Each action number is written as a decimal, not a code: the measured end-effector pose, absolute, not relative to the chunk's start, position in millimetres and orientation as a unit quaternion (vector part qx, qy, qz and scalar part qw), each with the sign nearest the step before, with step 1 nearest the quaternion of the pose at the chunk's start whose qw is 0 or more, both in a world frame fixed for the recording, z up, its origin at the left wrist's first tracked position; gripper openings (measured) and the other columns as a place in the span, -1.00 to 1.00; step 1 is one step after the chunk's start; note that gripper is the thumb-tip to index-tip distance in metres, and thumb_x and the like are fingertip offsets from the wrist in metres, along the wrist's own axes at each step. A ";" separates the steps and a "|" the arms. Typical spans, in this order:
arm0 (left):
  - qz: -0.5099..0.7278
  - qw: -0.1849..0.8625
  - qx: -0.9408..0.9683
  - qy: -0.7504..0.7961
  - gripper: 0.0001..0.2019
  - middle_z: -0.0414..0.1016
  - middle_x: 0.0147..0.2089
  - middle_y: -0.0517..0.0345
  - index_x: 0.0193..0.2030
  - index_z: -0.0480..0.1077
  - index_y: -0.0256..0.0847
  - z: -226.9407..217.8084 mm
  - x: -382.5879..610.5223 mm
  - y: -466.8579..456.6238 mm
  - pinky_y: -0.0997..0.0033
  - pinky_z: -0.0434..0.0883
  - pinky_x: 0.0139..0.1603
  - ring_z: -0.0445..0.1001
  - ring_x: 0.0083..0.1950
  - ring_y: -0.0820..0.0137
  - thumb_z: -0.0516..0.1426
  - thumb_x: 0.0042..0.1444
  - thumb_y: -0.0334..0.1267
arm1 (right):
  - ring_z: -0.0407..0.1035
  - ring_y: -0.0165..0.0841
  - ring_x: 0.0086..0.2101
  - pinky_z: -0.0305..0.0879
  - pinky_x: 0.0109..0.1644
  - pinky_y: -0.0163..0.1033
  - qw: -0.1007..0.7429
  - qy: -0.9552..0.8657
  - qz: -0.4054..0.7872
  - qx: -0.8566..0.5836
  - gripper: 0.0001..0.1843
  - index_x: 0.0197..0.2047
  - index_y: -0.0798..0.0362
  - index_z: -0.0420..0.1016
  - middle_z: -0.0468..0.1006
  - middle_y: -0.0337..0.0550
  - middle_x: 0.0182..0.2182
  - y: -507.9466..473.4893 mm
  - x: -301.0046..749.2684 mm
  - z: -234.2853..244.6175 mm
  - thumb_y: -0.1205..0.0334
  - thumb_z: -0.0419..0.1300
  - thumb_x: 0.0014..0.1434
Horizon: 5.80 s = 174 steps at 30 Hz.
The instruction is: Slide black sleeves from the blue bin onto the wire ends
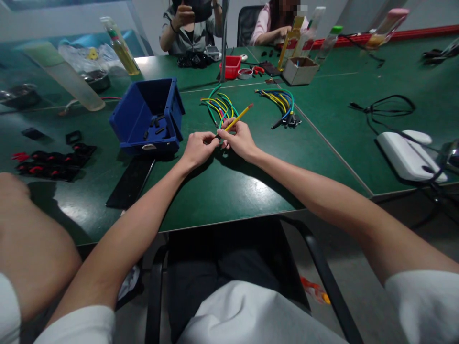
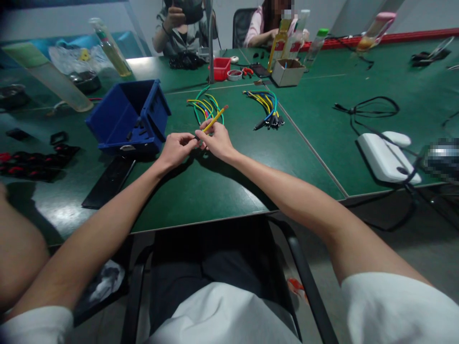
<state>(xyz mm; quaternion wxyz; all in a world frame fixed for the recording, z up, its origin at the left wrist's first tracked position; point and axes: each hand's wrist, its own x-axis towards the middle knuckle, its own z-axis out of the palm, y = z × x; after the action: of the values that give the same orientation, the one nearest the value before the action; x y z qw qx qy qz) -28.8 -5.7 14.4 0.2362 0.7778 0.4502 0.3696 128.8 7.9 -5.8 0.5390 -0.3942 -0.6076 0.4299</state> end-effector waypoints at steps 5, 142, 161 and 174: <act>0.392 0.171 0.784 0.450 -0.81 0.55 -0.40 0.14 -0.29 0.52 -0.29 20.7 -25.3 -12.2 0.47 0.36 -0.30 0.42 -0.41 0.47 0.12 0.05 -0.25 | 0.33 -0.49 -0.56 0.28 -0.53 -0.34 0.544 -0.607 0.399 -0.421 -0.67 -0.26 0.00 0.27 0.40 -0.29 -0.45 8.0 129.3 -5.9 0.02 0.30 0.07; 0.072 -0.047 0.719 0.689 -0.70 0.57 -0.25 -0.05 -0.15 0.40 -0.16 20.6 -4.8 0.8 0.30 0.29 -0.31 0.54 -0.22 0.09 -0.05 0.24 -0.06 | 0.47 -0.13 -0.13 0.29 -0.10 -0.15 0.248 -0.569 0.004 -0.784 -0.68 0.00 0.14 0.45 0.56 0.13 -0.13 44.3 268.6 19.3 0.37 -0.07 0.31; 0.274 0.076 0.704 0.650 -0.81 0.27 -0.54 0.25 -0.31 0.23 -0.16 21.6 -12.7 8.7 0.49 0.16 -0.45 0.29 -0.52 0.44 -0.08 0.21 -0.13 | 0.47 -0.28 -0.31 0.13 -0.26 -0.27 0.267 -0.765 0.100 -0.578 -0.48 -0.19 0.03 0.57 0.63 -0.05 -0.31 9.7 199.2 23.9 -0.06 -0.14 0.39; 0.172 0.030 0.758 0.628 -0.77 0.55 -0.29 0.05 -0.07 0.27 -0.19 20.2 3.9 -4.4 0.40 0.26 -0.27 0.56 -0.24 0.23 -0.07 0.29 -0.13 | 0.24 -0.46 -0.50 0.00 -0.38 -0.34 0.398 -0.695 0.197 -0.566 -0.42 -0.45 0.08 0.45 0.43 -0.22 -0.55 19.9 141.5 16.5 -0.15 -0.11 0.34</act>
<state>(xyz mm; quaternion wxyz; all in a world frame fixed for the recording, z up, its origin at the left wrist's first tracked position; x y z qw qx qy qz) 3.9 -4.4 20.2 0.0301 0.7582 0.6282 0.1720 141.5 19.9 16.5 0.3979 -0.5663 -0.6945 0.1966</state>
